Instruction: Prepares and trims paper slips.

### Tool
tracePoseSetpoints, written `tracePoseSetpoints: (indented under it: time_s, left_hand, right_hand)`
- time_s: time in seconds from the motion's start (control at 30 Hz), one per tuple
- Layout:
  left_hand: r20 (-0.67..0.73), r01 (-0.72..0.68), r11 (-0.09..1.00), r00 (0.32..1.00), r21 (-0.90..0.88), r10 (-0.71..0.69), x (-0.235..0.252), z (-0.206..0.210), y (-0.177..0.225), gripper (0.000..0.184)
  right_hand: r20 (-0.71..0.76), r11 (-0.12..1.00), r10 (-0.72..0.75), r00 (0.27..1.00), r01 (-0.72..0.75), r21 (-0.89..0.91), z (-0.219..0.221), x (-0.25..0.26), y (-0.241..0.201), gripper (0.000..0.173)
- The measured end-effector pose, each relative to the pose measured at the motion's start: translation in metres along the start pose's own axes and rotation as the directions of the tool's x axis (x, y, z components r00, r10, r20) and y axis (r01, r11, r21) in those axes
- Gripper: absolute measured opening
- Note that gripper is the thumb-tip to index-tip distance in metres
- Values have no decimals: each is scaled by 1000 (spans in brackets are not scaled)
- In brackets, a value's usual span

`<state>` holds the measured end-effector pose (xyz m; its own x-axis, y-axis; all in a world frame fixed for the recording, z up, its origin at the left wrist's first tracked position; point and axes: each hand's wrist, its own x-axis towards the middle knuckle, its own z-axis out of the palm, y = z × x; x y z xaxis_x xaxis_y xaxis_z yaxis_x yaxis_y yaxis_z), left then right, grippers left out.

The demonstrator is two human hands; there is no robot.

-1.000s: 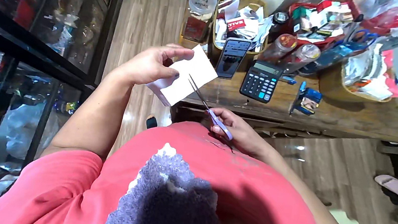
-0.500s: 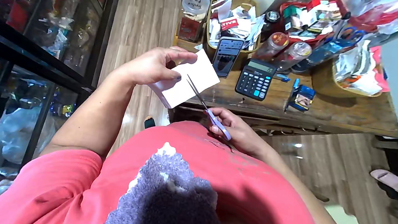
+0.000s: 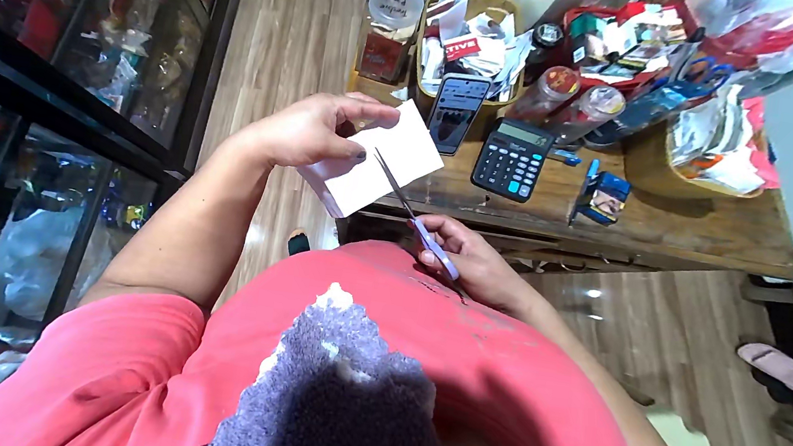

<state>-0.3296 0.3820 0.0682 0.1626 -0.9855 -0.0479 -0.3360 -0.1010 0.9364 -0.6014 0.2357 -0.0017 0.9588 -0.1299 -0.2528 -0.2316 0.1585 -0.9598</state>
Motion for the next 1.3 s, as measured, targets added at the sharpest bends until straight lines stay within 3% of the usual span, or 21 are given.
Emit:
tracePoseSetpoints:
  time_s: [0.8,1.3]
  left_hand:
    - [29,-75,997,997,21,74,-3,-2,5,53]
    - [96,-64,997,994,35,61,1,10,5,53]
  right_hand:
    - [-101,994,34,994,-44,-102,11,-6,-9,36]
    - [-83,999,24,996,-26,-24,13,2,-12,40]
